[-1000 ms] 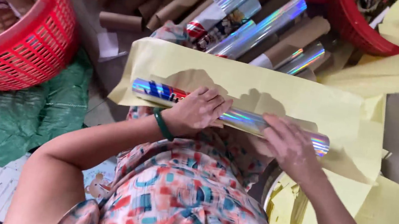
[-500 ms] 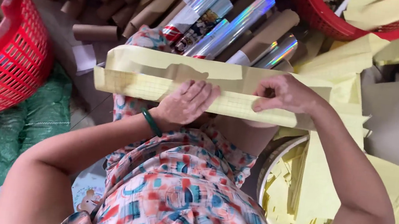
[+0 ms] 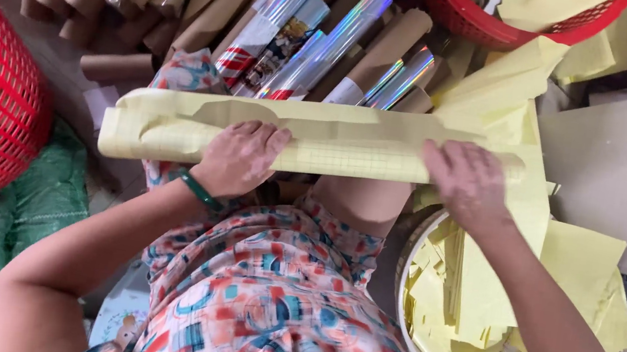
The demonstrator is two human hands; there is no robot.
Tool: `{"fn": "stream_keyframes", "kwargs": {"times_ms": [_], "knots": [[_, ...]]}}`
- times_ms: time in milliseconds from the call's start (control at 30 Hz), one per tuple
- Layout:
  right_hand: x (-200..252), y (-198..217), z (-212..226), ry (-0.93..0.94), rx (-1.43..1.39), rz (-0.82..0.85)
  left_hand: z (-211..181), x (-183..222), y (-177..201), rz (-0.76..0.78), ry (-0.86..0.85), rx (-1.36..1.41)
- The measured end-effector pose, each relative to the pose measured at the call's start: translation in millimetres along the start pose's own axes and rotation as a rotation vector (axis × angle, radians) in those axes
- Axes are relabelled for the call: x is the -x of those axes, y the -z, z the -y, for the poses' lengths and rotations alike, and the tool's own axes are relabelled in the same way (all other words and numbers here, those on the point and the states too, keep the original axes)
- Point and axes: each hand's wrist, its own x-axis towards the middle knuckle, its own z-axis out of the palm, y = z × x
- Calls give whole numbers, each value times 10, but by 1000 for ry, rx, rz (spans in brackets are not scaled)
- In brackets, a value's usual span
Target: Wrapping rolls of shiny paper in protective yellow sheets.
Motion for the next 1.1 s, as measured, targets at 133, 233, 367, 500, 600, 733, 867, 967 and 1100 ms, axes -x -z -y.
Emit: {"fn": "stream_keyframes", "kwargs": {"times_ms": [133,233,367,500,600,733,867,967,1100], "knots": [[-199,337,172,24,-383,-126,-102,-58,-421,-215,-166,-217],[-283,226,384,109,-435,-35,-173,-72,-438,-65,-90,-112],[-303,168,345,55,-376,-68,367,362,-370,-300,-152,-283],[-340,248,387,34,-387,-17,640,656,62,-21,44,-262],[-390,224,331,45,-380,-5,765,618,58,194,139,-85],[-460,21,153,84,-408,93,654,413,89,47,-37,-220],[-618,114,38,70,-620,306,68,60,-356,-75,-80,-532],[-652,233,216,79,-649,322,22,-124,-357,-10,22,-386],[-632,233,300,-32,-311,75,23,-512,160,456,195,-16]]}}
